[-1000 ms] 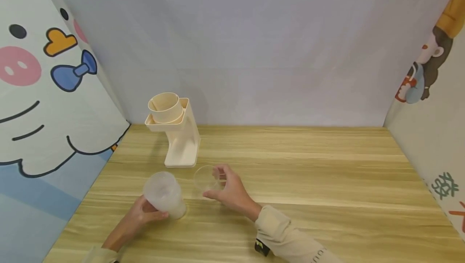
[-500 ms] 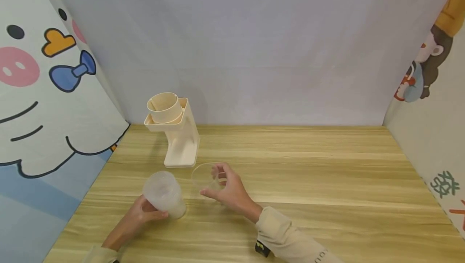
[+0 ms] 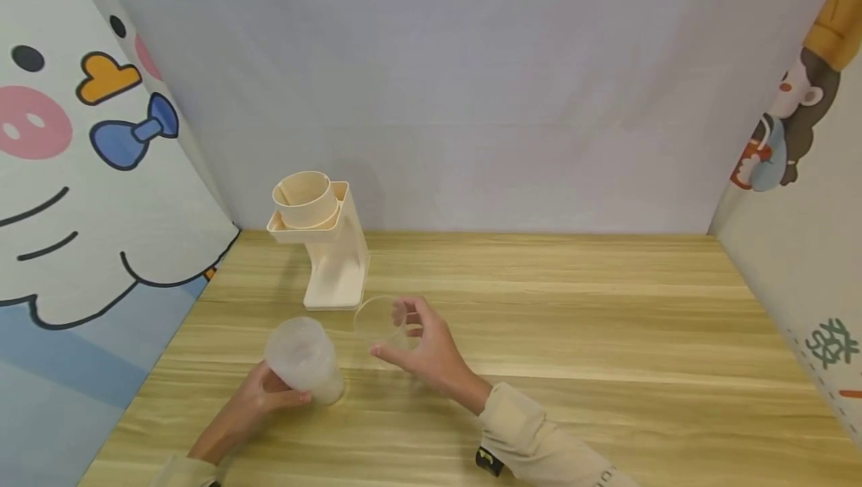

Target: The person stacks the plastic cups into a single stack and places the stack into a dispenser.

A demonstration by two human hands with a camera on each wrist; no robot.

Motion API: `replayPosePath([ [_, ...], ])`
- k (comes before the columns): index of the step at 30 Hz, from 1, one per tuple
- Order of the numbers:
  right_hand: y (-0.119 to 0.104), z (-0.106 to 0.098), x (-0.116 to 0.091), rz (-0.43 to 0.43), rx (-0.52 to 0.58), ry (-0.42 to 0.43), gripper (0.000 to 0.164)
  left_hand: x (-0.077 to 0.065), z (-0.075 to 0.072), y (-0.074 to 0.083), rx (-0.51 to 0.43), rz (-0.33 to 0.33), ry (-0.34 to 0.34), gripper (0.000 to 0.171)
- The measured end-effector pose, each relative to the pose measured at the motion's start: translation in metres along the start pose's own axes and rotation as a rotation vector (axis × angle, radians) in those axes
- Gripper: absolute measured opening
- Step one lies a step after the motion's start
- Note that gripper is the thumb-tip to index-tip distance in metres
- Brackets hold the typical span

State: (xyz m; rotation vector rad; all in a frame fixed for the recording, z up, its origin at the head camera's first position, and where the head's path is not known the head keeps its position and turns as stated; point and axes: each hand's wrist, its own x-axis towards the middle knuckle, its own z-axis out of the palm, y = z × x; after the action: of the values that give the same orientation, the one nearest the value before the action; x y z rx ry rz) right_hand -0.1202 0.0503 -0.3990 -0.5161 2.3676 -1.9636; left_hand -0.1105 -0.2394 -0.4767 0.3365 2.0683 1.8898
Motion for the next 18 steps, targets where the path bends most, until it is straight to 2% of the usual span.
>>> replayPosePath([
  [2, 0.0, 0.0, 0.0, -0.004, -0.001, 0.003, 0.057, 0.0, 0.0, 0.0, 0.004, 0.0, 0.0, 0.07],
  [9, 0.023, 0.001, 0.005, -0.045, -0.001, 0.022, 0.061, 0.0, 0.0, 0.0, 0.006, -0.005, 0.004, 0.07],
  [18, 0.02, -0.001, 0.003, -0.084, -0.004, 0.012, 0.06, 0.001, 0.0, -0.001, -0.006, 0.017, -0.011, 0.071],
])
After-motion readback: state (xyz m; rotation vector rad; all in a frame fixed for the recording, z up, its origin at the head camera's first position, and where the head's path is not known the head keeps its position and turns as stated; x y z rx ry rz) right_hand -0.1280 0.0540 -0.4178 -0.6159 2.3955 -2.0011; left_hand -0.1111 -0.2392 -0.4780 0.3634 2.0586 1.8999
